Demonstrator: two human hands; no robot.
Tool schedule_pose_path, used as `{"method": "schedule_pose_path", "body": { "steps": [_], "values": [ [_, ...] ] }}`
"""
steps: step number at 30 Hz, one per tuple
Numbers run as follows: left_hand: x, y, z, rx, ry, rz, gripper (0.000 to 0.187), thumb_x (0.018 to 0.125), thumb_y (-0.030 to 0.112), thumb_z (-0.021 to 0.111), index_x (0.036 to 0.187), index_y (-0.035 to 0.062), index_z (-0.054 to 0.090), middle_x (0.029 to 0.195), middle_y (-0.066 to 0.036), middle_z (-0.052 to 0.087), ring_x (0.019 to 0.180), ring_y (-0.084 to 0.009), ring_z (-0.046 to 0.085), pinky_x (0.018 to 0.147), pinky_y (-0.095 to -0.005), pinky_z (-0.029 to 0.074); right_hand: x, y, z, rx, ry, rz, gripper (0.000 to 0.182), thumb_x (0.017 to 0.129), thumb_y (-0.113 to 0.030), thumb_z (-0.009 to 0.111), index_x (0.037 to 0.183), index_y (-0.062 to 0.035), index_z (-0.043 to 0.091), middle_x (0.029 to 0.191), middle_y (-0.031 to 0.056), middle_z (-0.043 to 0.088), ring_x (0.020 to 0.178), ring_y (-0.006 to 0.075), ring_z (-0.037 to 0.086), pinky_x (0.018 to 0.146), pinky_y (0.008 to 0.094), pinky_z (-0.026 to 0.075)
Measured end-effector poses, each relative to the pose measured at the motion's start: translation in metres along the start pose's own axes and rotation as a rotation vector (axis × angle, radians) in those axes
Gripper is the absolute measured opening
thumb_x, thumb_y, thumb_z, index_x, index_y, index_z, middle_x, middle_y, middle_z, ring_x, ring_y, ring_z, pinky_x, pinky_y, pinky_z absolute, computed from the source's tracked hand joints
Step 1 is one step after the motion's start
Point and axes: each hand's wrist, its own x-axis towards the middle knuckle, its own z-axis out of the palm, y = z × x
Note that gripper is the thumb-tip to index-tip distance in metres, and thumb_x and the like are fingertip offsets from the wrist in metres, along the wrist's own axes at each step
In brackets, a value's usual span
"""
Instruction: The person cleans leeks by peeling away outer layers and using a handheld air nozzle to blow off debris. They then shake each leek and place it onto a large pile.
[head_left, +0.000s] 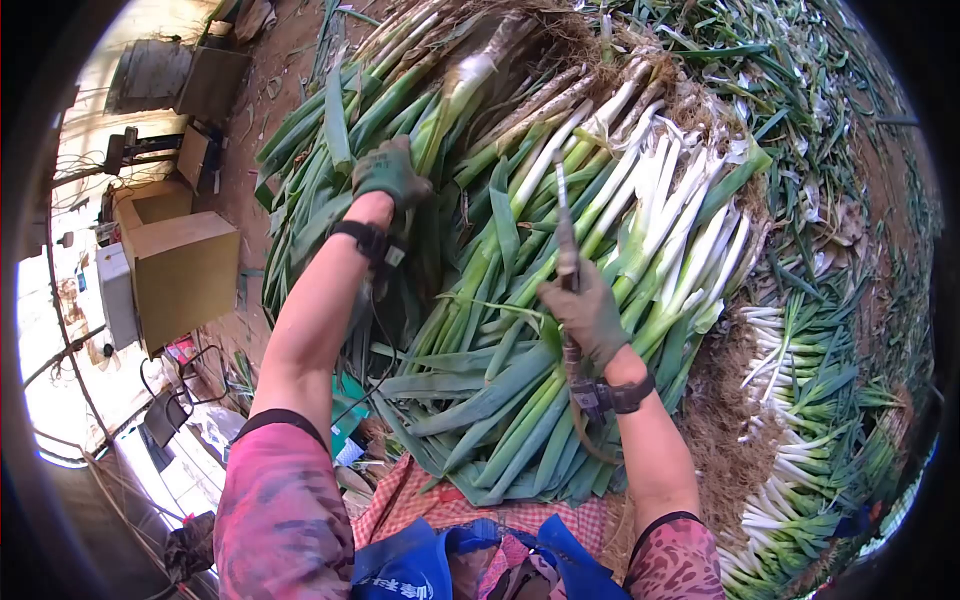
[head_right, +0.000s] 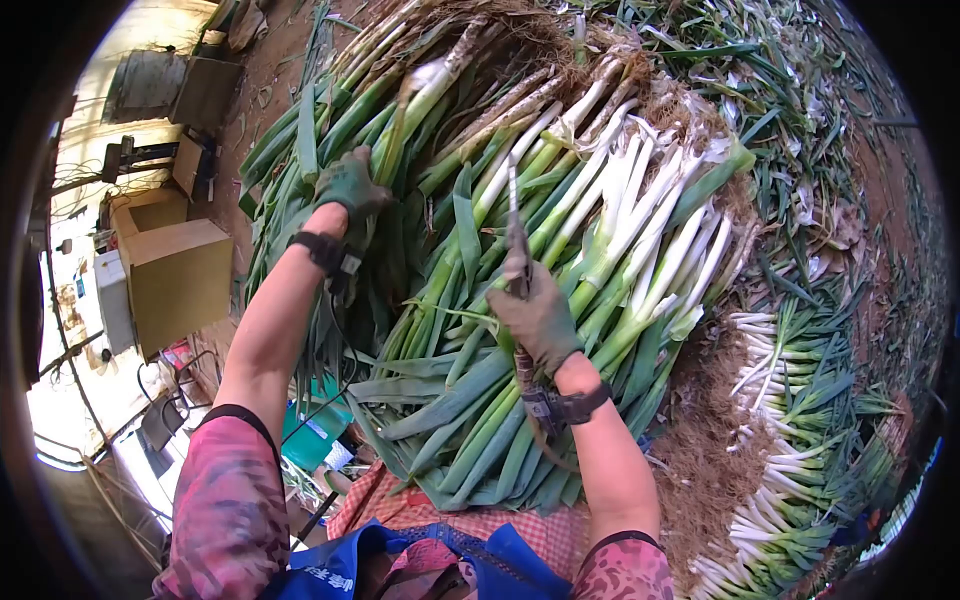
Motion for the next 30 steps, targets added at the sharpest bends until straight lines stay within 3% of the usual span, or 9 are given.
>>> {"method": "schedule_pose_path", "body": {
  "steps": [2,5,7,9,11,15,19,23,30],
  "values": [
    [-0.036,0.018,-0.013,-0.187,-0.103,0.052,0.064,0.069,0.041,0.080,0.115,0.0033,0.057,0.112,-0.021,0.067,0.106,-0.0357,0.065,0.092,-0.0430,0.052,-0.011,-0.034,-0.007,0.590,-0.021,0.167,0.030,0.093,-0.019,0.066,0.116,-0.0018,0.058,0.090,-0.0015,0.056,0.074,0.0074,0.052,0.067,0.0220,0.046],
    [-0.092,0.053,0.005,-0.443,-0.270,0.122,0.074,0.067,0.045,0.081,0.120,-0.0002,0.056,0.104,-0.022,0.069,0.099,-0.0354,0.068,0.091,-0.0416,0.052,-0.026,-0.028,-0.002,0.984,-0.160,0.264,0.029,0.092,-0.019,0.067,0.115,-0.0029,0.059,0.087,-0.0022,0.056,0.071,0.0074,0.052,0.063,0.0222,0.044],
    [-0.113,0.070,0.024,-0.573,-0.475,0.104,0.084,0.067,0.051,0.082,0.123,-0.0048,0.054,0.108,-0.025,0.066,0.106,-0.0333,0.065,0.093,-0.0386,0.051,-0.041,-0.035,0.004,0.682,-0.118,0.324,0.023,0.091,-0.017,0.066,0.108,-0.0035,0.059,0.085,-0.0018,0.055,0.066,0.0067,0.051,0.059,0.0228,0.043],
    [-0.114,0.066,0.082,-0.602,-0.416,0.212,0.094,0.066,0.055,0.084,0.128,-0.0082,0.051,0.114,-0.027,0.063,0.113,-0.0329,0.061,0.097,-0.0374,0.048,-0.054,-0.010,0.011,0.433,-0.096,0.337,0.021,0.090,-0.017,0.066,0.104,-0.0035,0.059,0.081,-0.0022,0.055,0.064,0.0067,0.051,0.058,0.0228,0.042],
    [-0.118,0.065,0.084,-0.954,-0.482,0.093,0.088,0.075,0.046,0.082,0.134,-0.0083,0.047,0.121,-0.022,0.061,0.116,-0.0275,0.058,0.099,-0.0359,0.046,-0.079,-0.009,0.016,0.266,-0.043,0.361,0.021,0.088,-0.017,0.067,0.100,-0.0025,0.058,0.077,-0.0037,0.054,0.065,0.0082,0.052,0.059,0.0255,0.043],
    [-0.101,0.055,0.096,-1.273,-0.609,0.038,0.071,0.082,0.032,0.079,0.134,-0.0066,0.050,0.113,-0.014,0.066,0.103,-0.0170,0.062,0.093,-0.0309,0.048,-0.104,-0.003,0.024,-0.102,-0.041,0.267,0.033,0.084,-0.023,0.070,0.103,0.0004,0.058,0.078,0.0086,0.063,0.071,0.0203,0.062,0.068,0.0334,0.049],
    [-0.087,0.062,0.098,-1.264,-0.766,0.025,0.056,0.082,0.025,0.079,0.126,-0.0034,0.059,0.110,-0.009,0.067,0.098,-0.0150,0.062,0.089,-0.0299,0.049,-0.068,0.022,0.011,-0.013,0.022,0.287,0.039,0.083,-0.029,0.070,0.106,0.0007,0.058,0.085,0.0167,0.066,0.080,0.0270,0.067,0.076,0.0371,0.052],
    [-0.097,0.071,0.103,-1.346,-0.768,0.087,0.052,0.087,0.022,0.076,0.128,-0.0015,0.056,0.110,-0.004,0.067,0.099,-0.0119,0.061,0.089,-0.0293,0.050,-0.053,0.006,0.006,-0.295,0.034,0.136,0.043,0.083,-0.035,0.068,0.104,0.0013,0.059,0.093,0.0264,0.067,0.092,0.0418,0.067,0.081,0.0446,0.052],
    [-0.140,0.075,0.104,-1.477,-0.849,0.172,0.055,0.088,0.020,0.074,0.134,0.0011,0.050,0.111,-0.002,0.064,0.099,-0.0114,0.060,0.092,-0.0301,0.048,0.070,0.004,-0.021,-0.374,0.079,0.100,0.060,0.078,-0.045,0.065,0.104,0.0090,0.059,0.095,0.0310,0.067,0.093,0.0430,0.067,0.082,0.0439,0.052]
  ]
}}
